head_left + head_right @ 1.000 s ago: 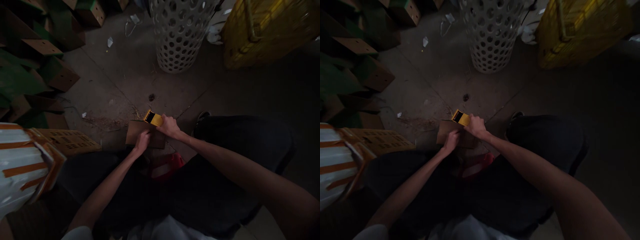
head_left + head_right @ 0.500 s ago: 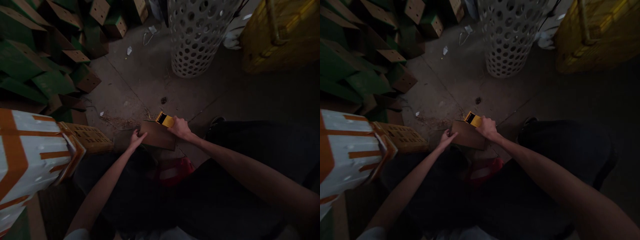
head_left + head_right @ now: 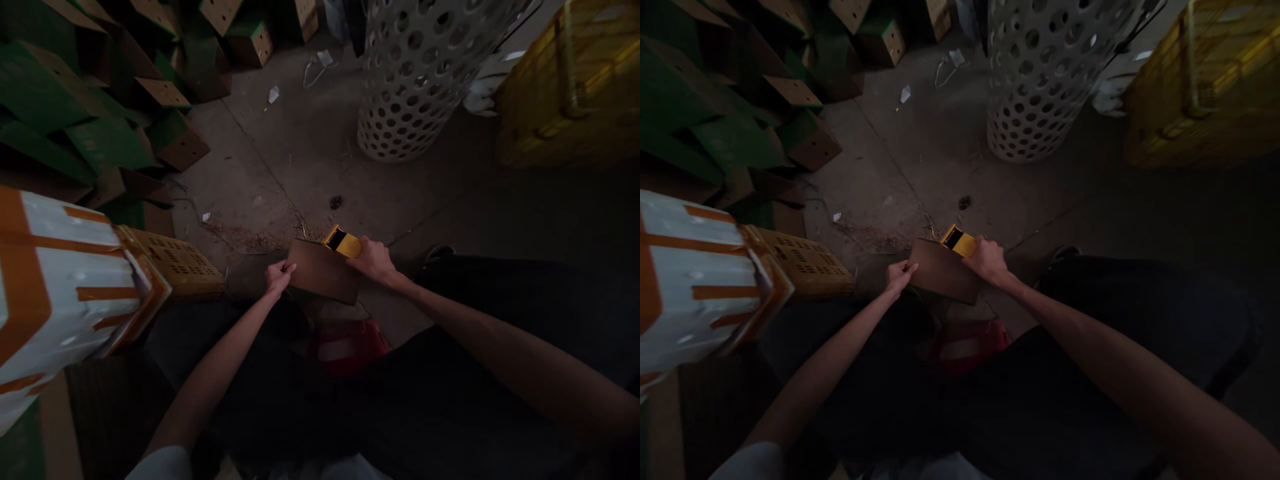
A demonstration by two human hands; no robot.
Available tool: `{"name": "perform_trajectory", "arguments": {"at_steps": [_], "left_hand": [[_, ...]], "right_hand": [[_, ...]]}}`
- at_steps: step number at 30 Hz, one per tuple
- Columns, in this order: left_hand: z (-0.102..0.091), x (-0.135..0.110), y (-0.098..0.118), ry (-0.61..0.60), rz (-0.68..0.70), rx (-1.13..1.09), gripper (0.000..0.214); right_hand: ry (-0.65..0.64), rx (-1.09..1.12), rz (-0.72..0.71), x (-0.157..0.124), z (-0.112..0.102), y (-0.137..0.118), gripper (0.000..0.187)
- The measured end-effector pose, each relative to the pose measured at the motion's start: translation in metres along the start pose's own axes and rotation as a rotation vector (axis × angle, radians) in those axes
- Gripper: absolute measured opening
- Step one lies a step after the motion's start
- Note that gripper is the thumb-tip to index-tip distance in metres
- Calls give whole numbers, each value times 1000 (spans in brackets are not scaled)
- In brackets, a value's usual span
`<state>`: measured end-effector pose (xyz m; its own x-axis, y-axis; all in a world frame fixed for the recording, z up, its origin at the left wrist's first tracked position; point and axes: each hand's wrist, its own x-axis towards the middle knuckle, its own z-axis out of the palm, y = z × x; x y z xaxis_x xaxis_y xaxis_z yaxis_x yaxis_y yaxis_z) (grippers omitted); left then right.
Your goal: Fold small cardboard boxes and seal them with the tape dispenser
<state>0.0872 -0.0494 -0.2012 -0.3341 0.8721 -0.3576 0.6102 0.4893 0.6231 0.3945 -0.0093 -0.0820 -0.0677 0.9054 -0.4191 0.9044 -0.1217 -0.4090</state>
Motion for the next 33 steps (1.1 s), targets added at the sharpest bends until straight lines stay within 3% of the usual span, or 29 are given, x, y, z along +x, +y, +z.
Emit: {"name": "perform_trajectory", "arguments": {"at_steps": [5, 10, 14, 19, 25, 33], "left_hand": [[-6, -1, 7, -32, 54, 45, 33], [-11, -5, 16, -54, 136, 217, 63], [-12, 6, 8, -48, 97, 148, 45], [-11, 17, -4, -10, 55, 97, 46], [-7, 24, -4, -204, 6, -101, 46], [-11, 25, 2, -482, -18, -301, 69]], "right_hand": [[-5, -1, 7, 2, 0, -3, 44], [-22, -21, 21, 3, -2, -6, 45], [-32, -38, 22, 3, -3, -8, 44], [-38, -51, 15, 5, -4, -11, 43], [-33, -46, 22, 4, -6, -10, 42], [1, -32, -18, 2, -2, 5, 42]]}}
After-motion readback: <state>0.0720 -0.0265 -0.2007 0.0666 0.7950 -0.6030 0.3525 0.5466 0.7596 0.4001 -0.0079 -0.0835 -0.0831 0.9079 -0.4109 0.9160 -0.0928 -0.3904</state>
